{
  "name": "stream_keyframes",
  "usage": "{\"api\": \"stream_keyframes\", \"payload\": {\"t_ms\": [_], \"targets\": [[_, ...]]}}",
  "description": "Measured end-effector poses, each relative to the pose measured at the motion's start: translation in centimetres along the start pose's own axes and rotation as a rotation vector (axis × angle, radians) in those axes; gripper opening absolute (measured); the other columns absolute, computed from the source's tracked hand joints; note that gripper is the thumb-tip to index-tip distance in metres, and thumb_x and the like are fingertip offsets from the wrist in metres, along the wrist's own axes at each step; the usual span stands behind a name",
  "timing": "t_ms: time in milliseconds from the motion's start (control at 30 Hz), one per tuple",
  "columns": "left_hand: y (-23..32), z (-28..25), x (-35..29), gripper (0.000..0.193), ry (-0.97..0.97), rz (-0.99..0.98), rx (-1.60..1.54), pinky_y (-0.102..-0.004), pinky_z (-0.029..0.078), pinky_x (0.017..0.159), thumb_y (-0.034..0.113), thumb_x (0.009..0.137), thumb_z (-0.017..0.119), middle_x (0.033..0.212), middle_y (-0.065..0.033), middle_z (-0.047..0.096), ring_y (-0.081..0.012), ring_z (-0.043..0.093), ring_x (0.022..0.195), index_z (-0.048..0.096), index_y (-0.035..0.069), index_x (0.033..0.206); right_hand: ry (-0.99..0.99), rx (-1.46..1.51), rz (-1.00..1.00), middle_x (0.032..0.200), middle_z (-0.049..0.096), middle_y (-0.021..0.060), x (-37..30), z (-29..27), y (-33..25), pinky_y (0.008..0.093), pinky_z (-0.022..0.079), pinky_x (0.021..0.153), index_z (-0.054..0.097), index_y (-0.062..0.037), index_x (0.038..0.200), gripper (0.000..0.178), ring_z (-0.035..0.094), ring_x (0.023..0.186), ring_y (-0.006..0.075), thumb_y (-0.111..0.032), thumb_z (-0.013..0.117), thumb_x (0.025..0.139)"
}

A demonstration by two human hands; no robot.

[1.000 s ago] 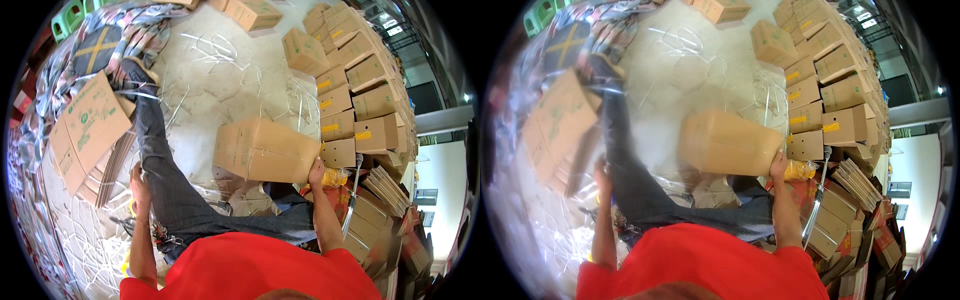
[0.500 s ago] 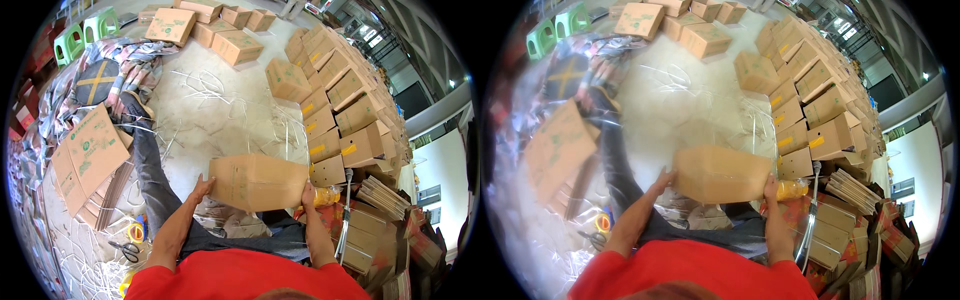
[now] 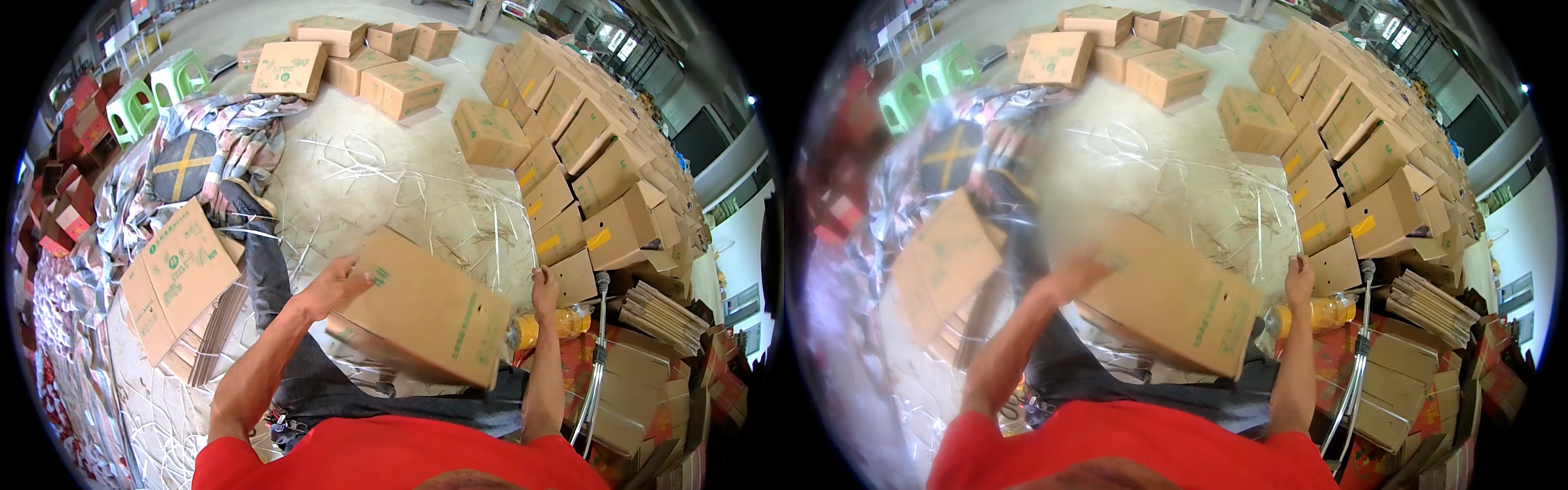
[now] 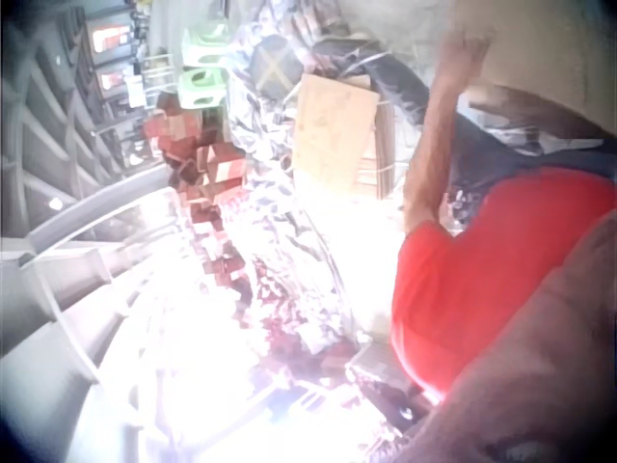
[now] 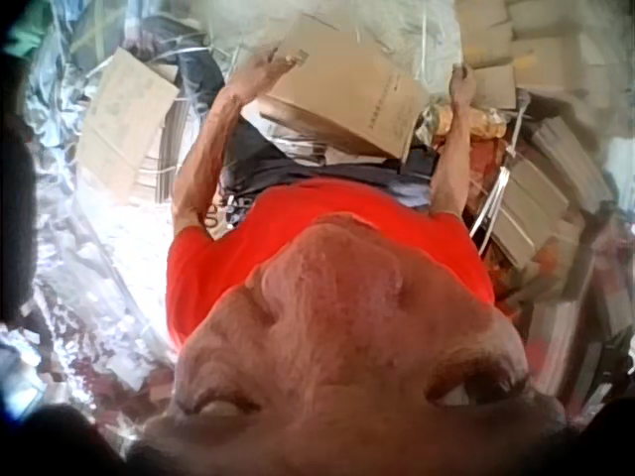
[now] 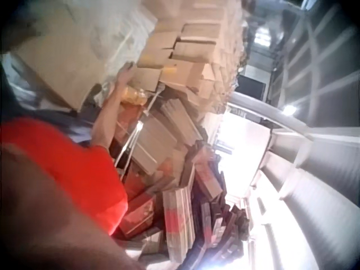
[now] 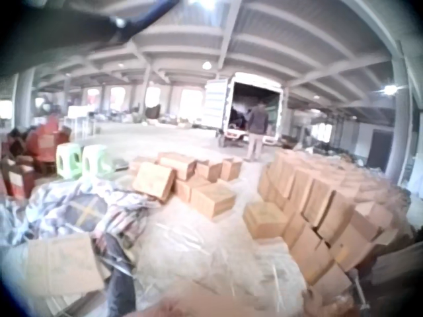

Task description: The person assembles flat cardboard boxes by folding flaps and securing them with a tape dispenser. They repeatedly pick up flat-packed boxes, fold them into shape, and apply tape to seal the seams.

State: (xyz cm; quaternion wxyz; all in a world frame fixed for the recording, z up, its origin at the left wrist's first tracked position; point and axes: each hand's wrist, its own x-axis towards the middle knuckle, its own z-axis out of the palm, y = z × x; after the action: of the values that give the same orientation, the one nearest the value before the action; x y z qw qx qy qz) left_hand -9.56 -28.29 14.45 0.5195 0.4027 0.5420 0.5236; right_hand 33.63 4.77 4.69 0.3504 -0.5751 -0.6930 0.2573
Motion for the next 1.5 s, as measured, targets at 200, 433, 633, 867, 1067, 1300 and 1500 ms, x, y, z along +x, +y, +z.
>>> {"api": "stream_keyframes", "payload": {"t_ms": [200,433,633,867,1067,1300,1500], "targets": [[4.8,-3.4,18.0,0.040,0.188,0.624,0.845,-0.0382,0.056,0.087,0.027,0.103,0.060,0.122,-0.0123,0.066,-0.0243,0.065,0.104,0.060,0.002,0.134,0.283,0.084,0.007,0.116,0.073,0.0248,0.7,-4.6,-0.8,0.0385,0.052,0.097,0.060,0.0106,0.133,0.047,0.071,0.107,0.0318,-0.026,0.058,0.104],[29.0,-6.0,29.1,0.077,0.440,0.690,-0.419,-0.0449,0.042,0.118,0.036,0.106,0.059,0.145,-0.0210,0.058,-0.0307,0.062,0.127,0.023,-0.006,0.160,0.089,0.016,-0.038,0.113,0.074,0.0231,1.4,-3.1,-0.4,0.0384,0.054,0.093,0.061,0.0108,0.133,0.046,0.071,0.104,0.0299,-0.024,0.060,0.103],[7.3,-4.4,16.4,0.094,0.415,0.620,0.306,-0.0461,0.053,0.104,0.037,0.098,0.071,0.145,-0.0238,0.058,-0.0321,0.067,0.117,0.015,0.002,0.165,-0.212,0.040,-0.078,0.113,0.075,0.0156,-0.6,0.2,-1.3,0.0332,0.054,0.092,0.058,0.0126,0.133,0.044,0.072,0.100,0.0223,-0.020,0.059,0.104],[-20.7,-13.0,-11.2,0.071,1.016,0.143,0.768,-0.0530,0.045,0.108,0.017,0.088,0.073,0.139,-0.0228,0.059,-0.0421,0.058,0.125,0.042,0.002,0.150,-0.645,0.034,-0.040,0.118,0.073,0.0182,-10.4,5.8,-1.4,0.0326,0.054,0.088,0.052,0.0110,0.141,0.048,0.072,0.099,0.0232,-0.022,0.058,0.106],[-27.1,-21.2,-24.4,0.086,1.187,-0.317,1.269,-0.0545,0.032,0.121,0.023,0.082,0.079,0.159,-0.0191,0.039,-0.0398,0.036,0.147,0.038,0.008,0.156,-0.812,-0.063,-0.006,0.117,0.074,0.0194,-14.9,11.0,-2.8,0.0324,0.054,0.087,0.052,0.0107,0.140,0.046,0.072,0.100,0.0237,-0.019,0.056,0.105],[-33.1,-34.5,-28.4,0.095,1.044,-0.643,1.343,-0.0547,0.024,0.126,0.023,0.082,0.079,0.169,-0.0173,0.028,-0.0392,0.024,0.157,0.030,0.015,0.163,-1.003,-0.233,-0.125,0.119,0.073,0.0197,-18.7,15.1,-8.0,0.0338,0.055,0.088,0.052,0.0114,0.140,0.048,0.072,0.100,0.0242,-0.020,0.056,0.104],[-33.0,-38.5,-23.9,0.087,0.981,-0.607,1.450,-0.0515,0.034,0.118,0.023,0.080,0.078,0.162,-0.0152,0.036,-0.0368,0.033,0.150,0.040,0.015,0.157,-0.950,-0.311,-0.085,0.112,0.075,0.0207,-18.7,14.3,-9.8,0.0341,0.055,0.089,0.056,0.0116,0.134,0.044,0.073,0.098,0.0242,-0.017,0.058,0.100]]}}
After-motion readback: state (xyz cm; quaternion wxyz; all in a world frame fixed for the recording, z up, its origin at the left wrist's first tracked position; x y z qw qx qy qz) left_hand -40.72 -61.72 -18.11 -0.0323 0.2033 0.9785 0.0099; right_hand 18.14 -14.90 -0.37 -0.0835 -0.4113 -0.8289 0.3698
